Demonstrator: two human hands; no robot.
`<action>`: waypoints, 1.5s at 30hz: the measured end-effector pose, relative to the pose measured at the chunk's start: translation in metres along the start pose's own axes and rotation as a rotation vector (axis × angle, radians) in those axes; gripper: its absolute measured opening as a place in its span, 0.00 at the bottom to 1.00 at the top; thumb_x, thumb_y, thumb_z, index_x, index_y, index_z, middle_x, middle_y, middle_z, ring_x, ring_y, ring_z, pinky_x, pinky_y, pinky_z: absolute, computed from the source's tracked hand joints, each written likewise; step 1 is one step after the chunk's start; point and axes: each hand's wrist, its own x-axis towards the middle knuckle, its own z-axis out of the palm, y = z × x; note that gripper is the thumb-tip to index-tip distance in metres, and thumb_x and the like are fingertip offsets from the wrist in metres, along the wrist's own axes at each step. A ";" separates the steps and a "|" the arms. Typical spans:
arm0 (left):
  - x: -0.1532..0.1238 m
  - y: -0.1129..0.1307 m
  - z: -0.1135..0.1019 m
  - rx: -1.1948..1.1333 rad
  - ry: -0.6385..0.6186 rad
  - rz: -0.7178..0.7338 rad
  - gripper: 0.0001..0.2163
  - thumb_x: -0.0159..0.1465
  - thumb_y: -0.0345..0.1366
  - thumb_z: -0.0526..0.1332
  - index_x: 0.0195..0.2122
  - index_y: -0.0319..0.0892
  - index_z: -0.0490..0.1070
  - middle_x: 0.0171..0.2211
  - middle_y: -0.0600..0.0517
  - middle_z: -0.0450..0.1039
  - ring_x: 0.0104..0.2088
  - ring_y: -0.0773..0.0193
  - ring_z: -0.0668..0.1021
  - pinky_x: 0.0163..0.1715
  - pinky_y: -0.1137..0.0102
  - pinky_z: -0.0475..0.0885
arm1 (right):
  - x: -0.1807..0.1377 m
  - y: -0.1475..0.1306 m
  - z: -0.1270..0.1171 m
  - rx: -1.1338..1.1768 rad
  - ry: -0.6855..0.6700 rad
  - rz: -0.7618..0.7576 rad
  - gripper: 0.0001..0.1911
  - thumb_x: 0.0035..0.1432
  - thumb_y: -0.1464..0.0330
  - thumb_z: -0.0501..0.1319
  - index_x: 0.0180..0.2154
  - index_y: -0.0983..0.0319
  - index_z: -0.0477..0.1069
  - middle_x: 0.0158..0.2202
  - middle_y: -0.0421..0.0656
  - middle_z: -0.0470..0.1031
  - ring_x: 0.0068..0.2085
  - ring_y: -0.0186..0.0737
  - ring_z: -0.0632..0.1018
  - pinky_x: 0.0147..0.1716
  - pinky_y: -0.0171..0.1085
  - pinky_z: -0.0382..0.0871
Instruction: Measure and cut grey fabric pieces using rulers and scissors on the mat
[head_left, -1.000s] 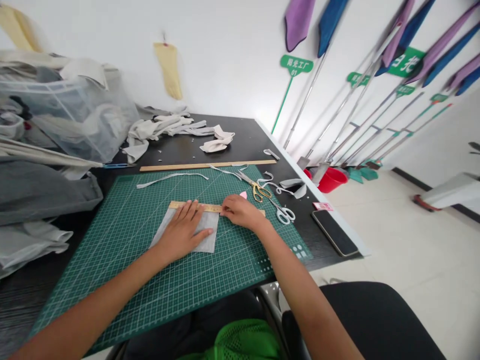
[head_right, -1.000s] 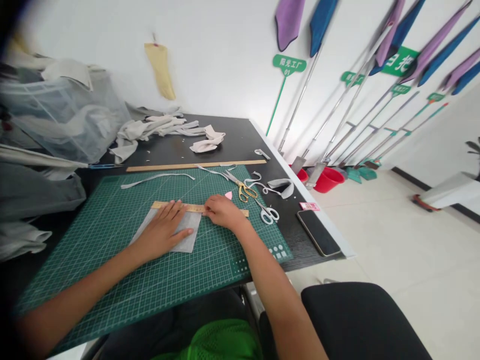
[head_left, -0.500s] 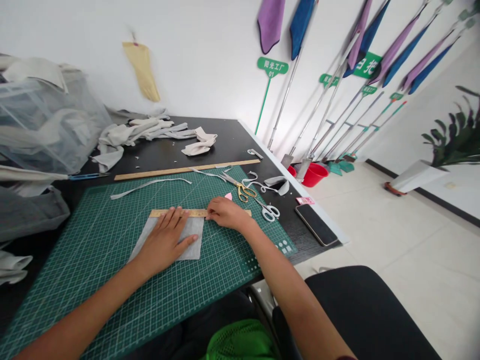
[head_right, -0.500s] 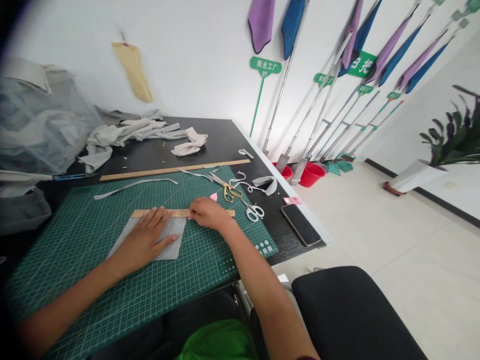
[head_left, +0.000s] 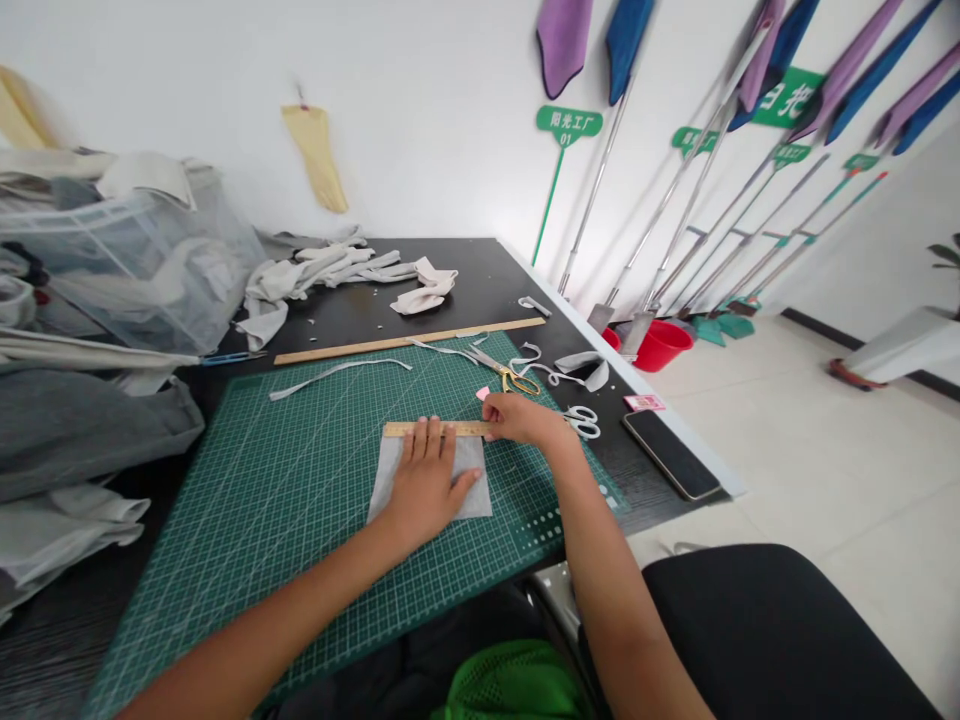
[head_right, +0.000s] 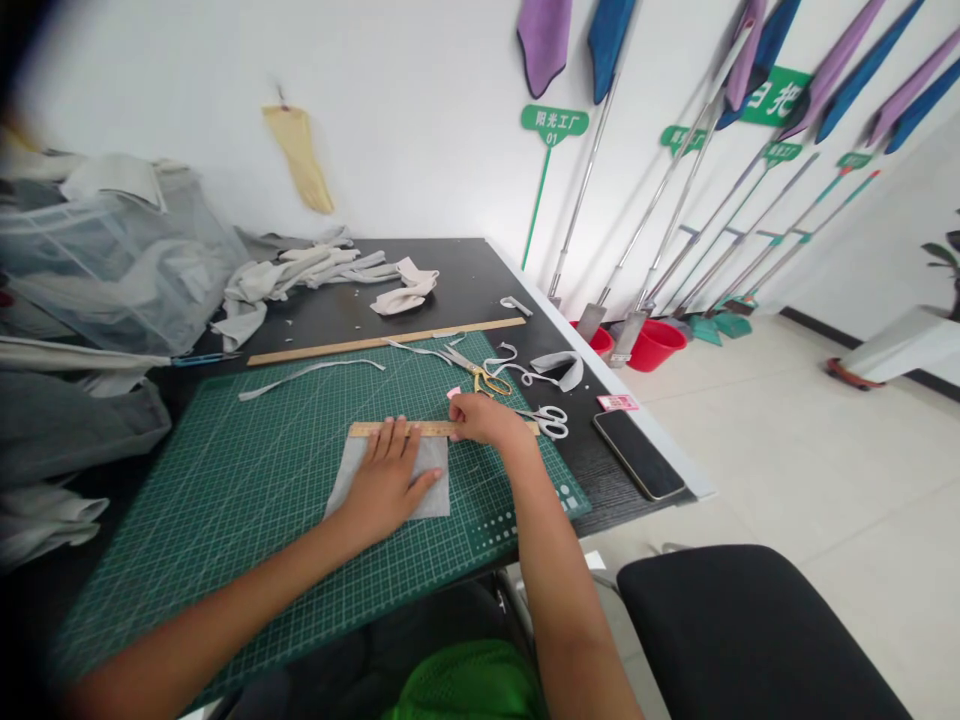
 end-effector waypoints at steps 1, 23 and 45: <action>0.003 0.008 0.002 -0.014 0.009 0.007 0.36 0.70 0.57 0.48 0.69 0.32 0.54 0.71 0.32 0.50 0.72 0.37 0.51 0.68 0.43 0.49 | -0.003 0.006 -0.003 -0.001 -0.018 0.035 0.14 0.48 0.71 0.74 0.37 0.61 0.74 0.32 0.36 0.76 0.31 0.33 0.73 0.29 0.31 0.61; 0.009 0.036 0.000 -0.140 -0.074 0.160 0.39 0.67 0.61 0.49 0.71 0.40 0.53 0.73 0.39 0.47 0.73 0.36 0.45 0.69 0.39 0.42 | -0.026 0.027 -0.026 -0.009 -0.110 0.286 0.14 0.45 0.72 0.74 0.36 0.57 0.77 0.34 0.39 0.79 0.34 0.38 0.76 0.32 0.34 0.65; 0.011 0.036 -0.001 -0.136 -0.126 0.167 0.41 0.66 0.63 0.50 0.71 0.37 0.52 0.73 0.41 0.46 0.73 0.36 0.42 0.70 0.41 0.40 | -0.025 0.031 -0.028 0.009 -0.043 0.361 0.09 0.55 0.74 0.63 0.39 0.60 0.77 0.36 0.42 0.80 0.35 0.39 0.77 0.32 0.34 0.65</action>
